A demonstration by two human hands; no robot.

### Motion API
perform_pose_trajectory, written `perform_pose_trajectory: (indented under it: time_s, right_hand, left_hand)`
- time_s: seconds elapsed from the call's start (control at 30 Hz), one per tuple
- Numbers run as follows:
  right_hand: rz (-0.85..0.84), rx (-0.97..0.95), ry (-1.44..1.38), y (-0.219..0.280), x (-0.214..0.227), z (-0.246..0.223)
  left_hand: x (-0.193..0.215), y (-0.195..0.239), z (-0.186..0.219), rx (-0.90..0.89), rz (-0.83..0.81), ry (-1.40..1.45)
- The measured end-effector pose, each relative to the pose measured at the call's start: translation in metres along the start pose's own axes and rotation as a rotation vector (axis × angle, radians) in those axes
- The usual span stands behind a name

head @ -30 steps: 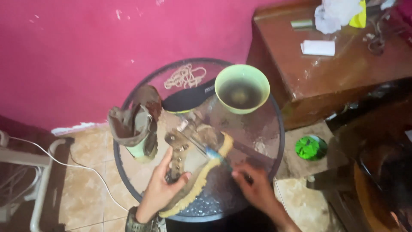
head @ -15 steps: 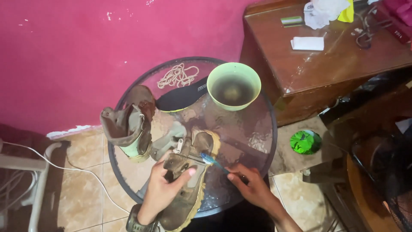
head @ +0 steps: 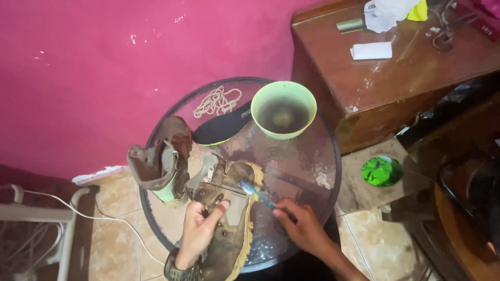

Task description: The person cleans a brown boot using a toothbrush and water from a bowl. They scrub the boot's surface, repeatedly dipping the toothbrush into the water to wet it, and rotate the boot to clean different areas.

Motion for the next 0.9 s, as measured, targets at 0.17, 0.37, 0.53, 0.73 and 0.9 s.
perform_pose_trajectory:
  time_s: [0.17,0.37,0.53,0.73,0.9]
  right_hand:
    - [0.102,-0.138,0.175,-0.016,0.002,0.036]
    - [0.061,-0.076,0.117,-0.017,0.002,0.02]
    - [0.079,-0.119,0.149,-0.012,0.0,0.022]
    - [0.123,-0.25,0.222,-0.021,0.006,0.019]
    - [0.061,0.027,0.214,-0.027,-0.001,0.017]
  left_hand:
    - [0.014,-0.014,-0.033,0.133,0.093,0.121]
    - [0.038,-0.031,-0.084,0.286,0.059,0.304]
    - [0.044,-0.052,-0.093,0.251,0.103,0.4]
    - [0.041,-0.054,-0.058,0.279,0.095,0.281]
    - [0.038,-0.059,-0.047,0.345,0.021,0.224]
Point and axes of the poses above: each hand's wrist, its own y-axis away from the middle knuckle, its own x-axis out of the back of the hand, z = x × y, the point moved 2 cm from there along -y, towards the middle knuckle, and after that the axes turned 1 degree about x, right-handed, at the moved point
